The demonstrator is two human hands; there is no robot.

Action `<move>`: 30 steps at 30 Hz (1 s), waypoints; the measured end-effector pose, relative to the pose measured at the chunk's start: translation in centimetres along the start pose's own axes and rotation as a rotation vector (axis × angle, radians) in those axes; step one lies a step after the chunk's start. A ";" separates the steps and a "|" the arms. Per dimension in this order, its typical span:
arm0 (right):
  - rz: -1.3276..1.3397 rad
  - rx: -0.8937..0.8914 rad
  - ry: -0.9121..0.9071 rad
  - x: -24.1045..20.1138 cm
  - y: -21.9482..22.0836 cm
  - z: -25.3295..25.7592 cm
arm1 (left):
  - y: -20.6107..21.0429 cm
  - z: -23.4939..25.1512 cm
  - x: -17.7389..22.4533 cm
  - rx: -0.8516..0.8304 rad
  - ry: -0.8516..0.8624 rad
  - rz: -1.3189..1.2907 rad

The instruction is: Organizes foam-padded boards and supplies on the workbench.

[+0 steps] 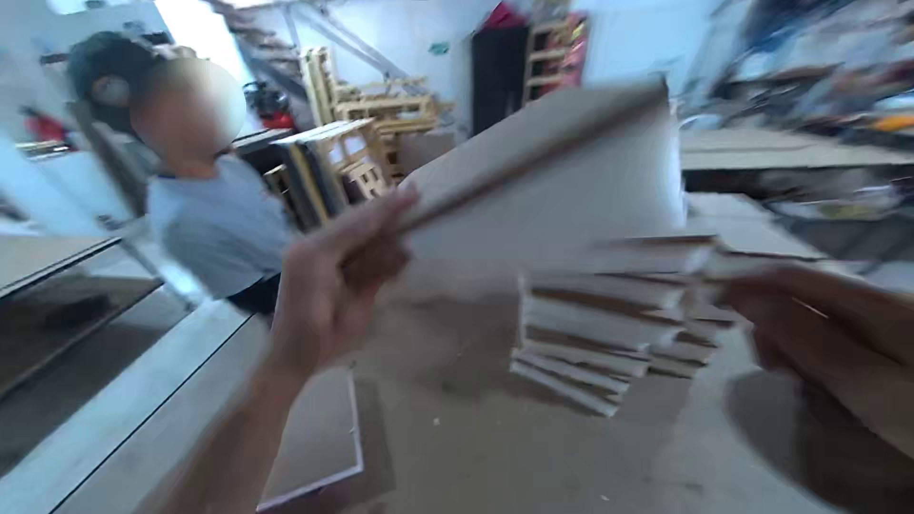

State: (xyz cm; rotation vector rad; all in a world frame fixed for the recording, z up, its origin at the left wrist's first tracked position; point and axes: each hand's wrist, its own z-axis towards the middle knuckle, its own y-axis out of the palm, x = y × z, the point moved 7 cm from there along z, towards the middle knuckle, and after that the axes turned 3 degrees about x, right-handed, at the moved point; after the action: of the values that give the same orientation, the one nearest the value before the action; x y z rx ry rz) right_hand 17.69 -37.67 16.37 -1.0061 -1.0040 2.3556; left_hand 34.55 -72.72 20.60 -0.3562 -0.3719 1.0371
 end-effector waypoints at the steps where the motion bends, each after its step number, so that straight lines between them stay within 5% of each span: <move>1: 0.032 -0.091 0.053 0.0 2.1 -1.5 | -1.4 -5.1 -0.1 -0.051 -0.008 0.106; 3: -0.007 -0.257 0.325 -1.0 5.4 -3.5 | -3.5 -15.3 -1.3 -0.063 -0.020 0.223; 6: 0.063 -0.198 0.303 5.7 7.3 -7.6 | -5.5 -28.8 -4.2 -0.181 -0.029 0.364; 10: 0.038 -0.032 0.354 12.2 3.7 -10.7 | -2.5 -36.8 -9.1 -0.528 -0.303 0.355; 13: -0.221 -0.233 0.368 10.3 2.3 -9.7 | 1.4 -28.3 -9.3 -1.023 -0.743 0.394; 14: -0.325 -0.144 0.297 8.8 0.8 -8.6 | 3.1 -23.6 -7.8 -0.978 -0.718 0.397; 16: -0.510 0.081 0.164 6.2 -1.9 -6.0 | 7.5 -14.2 -3.6 -0.505 -0.404 0.378; 17: -0.517 0.056 0.162 5.4 -1.7 -4.7 | 10.3 -9.7 -1.5 -0.315 -0.248 0.351; 20: -0.419 -0.100 0.205 4.0 0.2 -1.7 | 19.1 1.6 2.4 -0.273 0.045 0.306; 22: -0.477 0.063 0.262 3.9 -1.5 -1.1 | 23.8 5.3 1.9 -0.423 0.114 0.292; 25: -0.288 -0.036 0.328 5.4 0.7 -0.2 | 27.3 6.6 -0.7 -0.545 0.200 0.245; 30: -0.271 0.119 0.293 2.5 0.7 1.9 | 23.5 10.0 -1.9 -0.428 0.209 0.178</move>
State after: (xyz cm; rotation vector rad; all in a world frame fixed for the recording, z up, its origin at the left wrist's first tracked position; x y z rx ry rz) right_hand 14.62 -37.55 15.66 -1.0584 -0.8207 1.9562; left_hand 11.19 -62.45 18.55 -0.8877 -0.3774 1.0782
